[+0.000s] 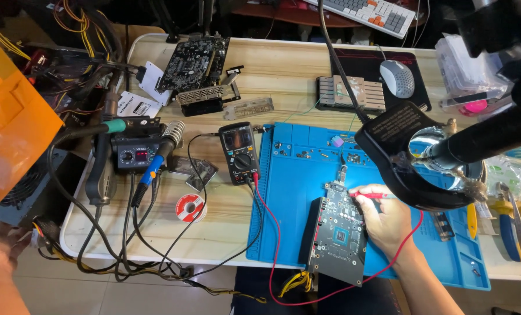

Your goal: Testing a circuit board using a digital multimeter and probes on a repair bench.

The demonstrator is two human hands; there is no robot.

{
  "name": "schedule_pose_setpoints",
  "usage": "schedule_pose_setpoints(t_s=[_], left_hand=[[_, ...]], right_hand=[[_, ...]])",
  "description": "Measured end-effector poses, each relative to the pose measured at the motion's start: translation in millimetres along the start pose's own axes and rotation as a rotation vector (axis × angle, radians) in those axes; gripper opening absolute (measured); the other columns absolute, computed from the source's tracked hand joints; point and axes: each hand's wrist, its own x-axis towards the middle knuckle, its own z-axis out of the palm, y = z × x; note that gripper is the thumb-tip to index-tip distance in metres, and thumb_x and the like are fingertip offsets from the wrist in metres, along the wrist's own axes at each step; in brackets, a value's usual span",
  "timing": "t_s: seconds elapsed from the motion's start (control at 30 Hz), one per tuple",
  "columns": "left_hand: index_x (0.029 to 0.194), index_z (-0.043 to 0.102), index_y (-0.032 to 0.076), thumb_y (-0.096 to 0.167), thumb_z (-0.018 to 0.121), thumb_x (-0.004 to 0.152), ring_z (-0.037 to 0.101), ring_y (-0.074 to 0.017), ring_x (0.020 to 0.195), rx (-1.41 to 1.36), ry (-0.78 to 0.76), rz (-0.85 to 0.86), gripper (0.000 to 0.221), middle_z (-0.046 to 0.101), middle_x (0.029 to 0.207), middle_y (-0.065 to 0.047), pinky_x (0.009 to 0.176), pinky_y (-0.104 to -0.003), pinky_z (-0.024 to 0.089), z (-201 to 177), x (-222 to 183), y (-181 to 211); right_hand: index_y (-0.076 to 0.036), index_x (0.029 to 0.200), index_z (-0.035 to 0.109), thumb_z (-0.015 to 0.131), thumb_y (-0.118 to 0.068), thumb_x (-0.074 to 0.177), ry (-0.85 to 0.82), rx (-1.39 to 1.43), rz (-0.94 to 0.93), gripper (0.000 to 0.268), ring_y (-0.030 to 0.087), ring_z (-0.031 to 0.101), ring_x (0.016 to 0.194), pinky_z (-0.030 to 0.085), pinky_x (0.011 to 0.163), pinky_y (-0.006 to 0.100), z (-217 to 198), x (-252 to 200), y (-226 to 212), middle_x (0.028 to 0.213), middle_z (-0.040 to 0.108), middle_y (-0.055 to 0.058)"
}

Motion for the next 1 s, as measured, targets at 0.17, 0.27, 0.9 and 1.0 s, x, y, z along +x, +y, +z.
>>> schedule_pose_setpoints(t_s=[0.17,0.27,0.9,1.0], left_hand=[[0.175,0.009,0.051,0.050,0.021,0.116,-0.003,-0.0328,0.181,-0.184,0.101,-0.022,0.061,0.008,0.186,0.021,0.135,-0.071,0.011,7.7,1.2,-2.6],[0.166,0.015,0.071,0.045,0.030,0.107,-0.001,-0.0161,0.179,-0.423,0.222,-0.067,0.066,0.011,0.180,0.041,0.142,-0.054,0.007,18.7,8.5,-8.3],[0.168,0.014,0.059,0.015,0.030,0.095,0.002,-0.0460,0.184,0.018,0.068,0.150,0.087,0.002,0.197,0.003,0.121,-0.080,0.023,15.5,7.5,-13.8],[0.173,0.009,0.058,0.036,0.014,0.108,0.003,-0.0305,0.179,0.028,0.056,0.111,0.069,0.003,0.191,0.020,0.128,-0.069,0.015,13.4,0.0,-15.4]], right_hand=[[-0.012,0.101,0.085,0.070,-0.015,0.105,0.016,0.041,-0.059,0.016,0.019,0.079,0.110,0.058,0.102,0.032,-2.9,1.9,-7.1,0.112,0.085,0.002],[-0.008,0.101,0.084,0.070,-0.012,0.105,0.025,0.042,-0.120,0.015,0.022,0.079,0.107,0.059,0.101,0.035,-3.5,5.0,-7.2,0.109,0.084,0.006],[-0.005,0.111,0.080,0.078,-0.014,0.104,0.054,0.063,-0.198,0.011,0.031,0.081,0.108,0.062,0.098,0.040,-0.6,2.1,12.0,0.111,0.086,0.010],[-0.008,0.117,0.078,0.076,-0.018,0.107,0.079,0.108,-0.156,0.014,0.026,0.081,0.112,0.062,0.099,0.037,0.2,-0.4,13.4,0.116,0.086,0.008]])
